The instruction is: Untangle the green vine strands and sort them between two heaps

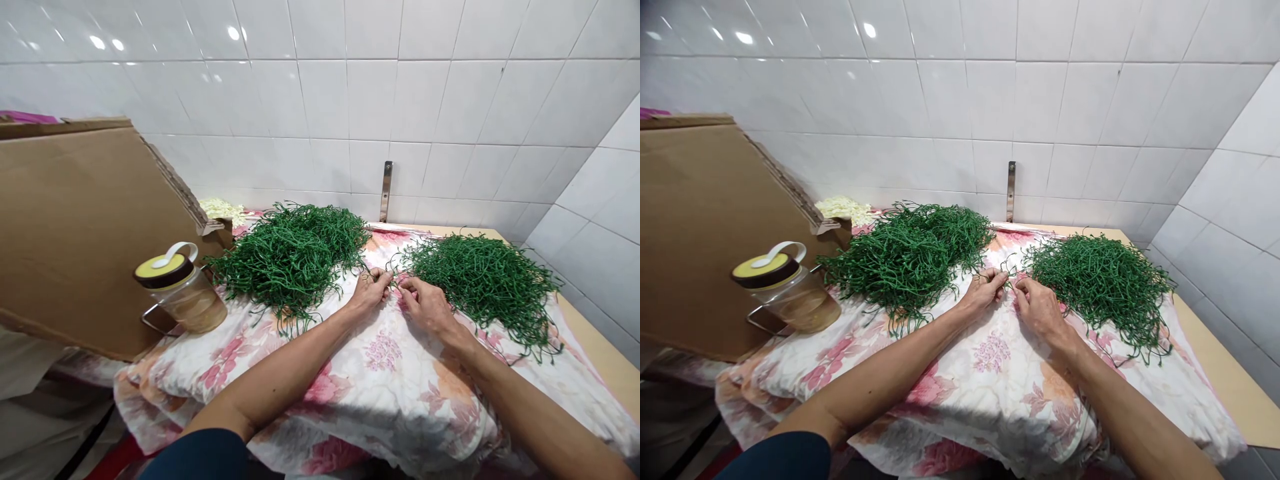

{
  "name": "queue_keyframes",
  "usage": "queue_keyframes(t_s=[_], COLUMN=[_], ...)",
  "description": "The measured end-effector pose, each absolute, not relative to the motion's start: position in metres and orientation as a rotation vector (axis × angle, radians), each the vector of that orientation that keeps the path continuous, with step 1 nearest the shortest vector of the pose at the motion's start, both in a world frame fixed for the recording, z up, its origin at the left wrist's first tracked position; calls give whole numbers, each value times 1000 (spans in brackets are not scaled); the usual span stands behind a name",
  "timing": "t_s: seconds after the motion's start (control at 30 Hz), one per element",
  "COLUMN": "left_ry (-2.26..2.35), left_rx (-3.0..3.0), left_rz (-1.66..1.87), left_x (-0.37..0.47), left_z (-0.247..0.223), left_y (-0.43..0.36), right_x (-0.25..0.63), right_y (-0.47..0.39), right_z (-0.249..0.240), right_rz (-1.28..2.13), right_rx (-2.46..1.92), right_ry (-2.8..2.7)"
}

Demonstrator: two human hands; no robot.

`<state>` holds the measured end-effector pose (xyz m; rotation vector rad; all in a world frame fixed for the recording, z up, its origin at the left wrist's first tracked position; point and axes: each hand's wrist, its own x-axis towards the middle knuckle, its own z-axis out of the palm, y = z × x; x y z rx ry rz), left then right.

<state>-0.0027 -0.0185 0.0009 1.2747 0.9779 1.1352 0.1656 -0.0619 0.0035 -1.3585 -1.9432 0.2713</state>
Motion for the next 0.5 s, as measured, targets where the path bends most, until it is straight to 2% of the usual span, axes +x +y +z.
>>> queue_keyframes(t_s=[0.27,0.5], left_ry=[977,934], left_rx=[1355,1336], left_rz=[1182,1143], left_x=[-4,-3], left_z=[-1,-1], left_y=[-17,-19], right_x=[165,166], right_y=[-62,-59], right_z=[7,3], right_rz=[338,231], right_rx=[-1370,-1254], right_ry=[-1882,-1896])
